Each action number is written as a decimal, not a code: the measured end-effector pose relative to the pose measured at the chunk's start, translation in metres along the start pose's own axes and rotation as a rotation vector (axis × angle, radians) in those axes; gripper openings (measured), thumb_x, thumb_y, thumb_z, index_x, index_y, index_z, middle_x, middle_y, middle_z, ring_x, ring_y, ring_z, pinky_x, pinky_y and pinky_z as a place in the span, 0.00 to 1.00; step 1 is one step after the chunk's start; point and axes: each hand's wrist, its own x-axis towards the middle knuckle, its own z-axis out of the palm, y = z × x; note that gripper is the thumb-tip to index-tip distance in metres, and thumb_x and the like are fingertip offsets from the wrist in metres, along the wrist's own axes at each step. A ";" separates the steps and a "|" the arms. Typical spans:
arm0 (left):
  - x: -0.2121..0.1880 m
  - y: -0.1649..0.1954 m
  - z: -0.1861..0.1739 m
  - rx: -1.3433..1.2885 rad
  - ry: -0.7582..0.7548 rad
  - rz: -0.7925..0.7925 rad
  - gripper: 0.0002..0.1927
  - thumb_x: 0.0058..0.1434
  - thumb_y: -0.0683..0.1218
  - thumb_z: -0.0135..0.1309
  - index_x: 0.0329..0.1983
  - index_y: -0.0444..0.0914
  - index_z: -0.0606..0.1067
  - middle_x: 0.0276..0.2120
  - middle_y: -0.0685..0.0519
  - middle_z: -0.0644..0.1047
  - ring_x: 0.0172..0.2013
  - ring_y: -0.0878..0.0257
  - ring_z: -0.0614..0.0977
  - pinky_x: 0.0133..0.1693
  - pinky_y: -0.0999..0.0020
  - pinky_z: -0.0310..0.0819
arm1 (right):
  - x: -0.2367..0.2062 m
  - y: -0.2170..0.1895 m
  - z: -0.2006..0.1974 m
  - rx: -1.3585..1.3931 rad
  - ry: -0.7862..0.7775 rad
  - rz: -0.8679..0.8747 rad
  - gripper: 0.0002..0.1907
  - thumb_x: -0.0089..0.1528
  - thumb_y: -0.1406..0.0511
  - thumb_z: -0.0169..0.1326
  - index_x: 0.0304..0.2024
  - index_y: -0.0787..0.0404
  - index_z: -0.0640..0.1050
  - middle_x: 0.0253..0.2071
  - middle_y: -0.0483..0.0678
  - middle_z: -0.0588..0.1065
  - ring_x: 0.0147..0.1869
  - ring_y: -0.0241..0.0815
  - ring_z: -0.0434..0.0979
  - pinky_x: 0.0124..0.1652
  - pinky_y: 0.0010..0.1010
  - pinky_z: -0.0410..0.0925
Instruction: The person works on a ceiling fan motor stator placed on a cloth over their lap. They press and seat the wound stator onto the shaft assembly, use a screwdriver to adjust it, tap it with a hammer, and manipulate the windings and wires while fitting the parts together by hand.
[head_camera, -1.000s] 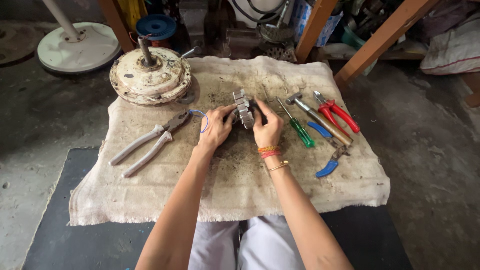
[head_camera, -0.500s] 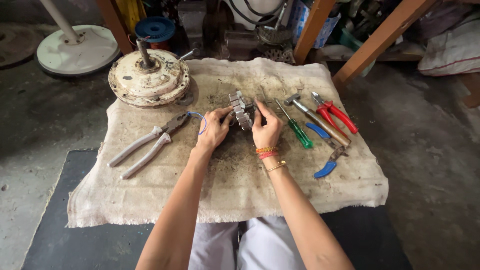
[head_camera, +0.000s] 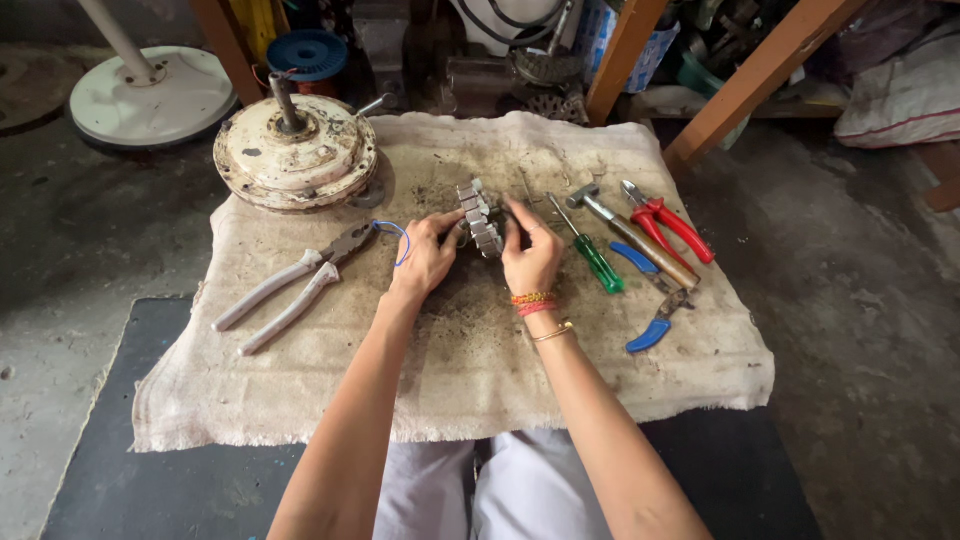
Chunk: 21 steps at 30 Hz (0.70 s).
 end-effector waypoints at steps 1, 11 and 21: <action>0.000 0.000 0.000 -0.006 0.003 -0.001 0.14 0.63 0.43 0.55 0.52 0.38 0.81 0.45 0.40 0.81 0.46 0.43 0.82 0.48 0.54 0.76 | 0.000 0.000 -0.001 -0.027 -0.011 -0.026 0.19 0.61 0.77 0.54 0.53 0.62 0.82 0.49 0.57 0.82 0.52 0.51 0.85 0.51 0.34 0.74; 0.000 -0.001 0.000 0.056 0.025 0.068 0.15 0.61 0.42 0.55 0.51 0.38 0.82 0.44 0.41 0.82 0.45 0.43 0.83 0.52 0.51 0.73 | 0.000 0.000 0.001 0.026 0.068 0.142 0.16 0.63 0.75 0.54 0.52 0.62 0.82 0.46 0.55 0.82 0.48 0.48 0.86 0.48 0.33 0.75; -0.001 0.000 0.000 -0.011 0.012 0.015 0.14 0.63 0.42 0.55 0.51 0.37 0.81 0.45 0.40 0.81 0.45 0.44 0.83 0.47 0.55 0.77 | 0.000 -0.001 0.000 -0.013 0.017 0.063 0.17 0.62 0.76 0.55 0.53 0.61 0.82 0.46 0.56 0.82 0.49 0.50 0.85 0.48 0.34 0.74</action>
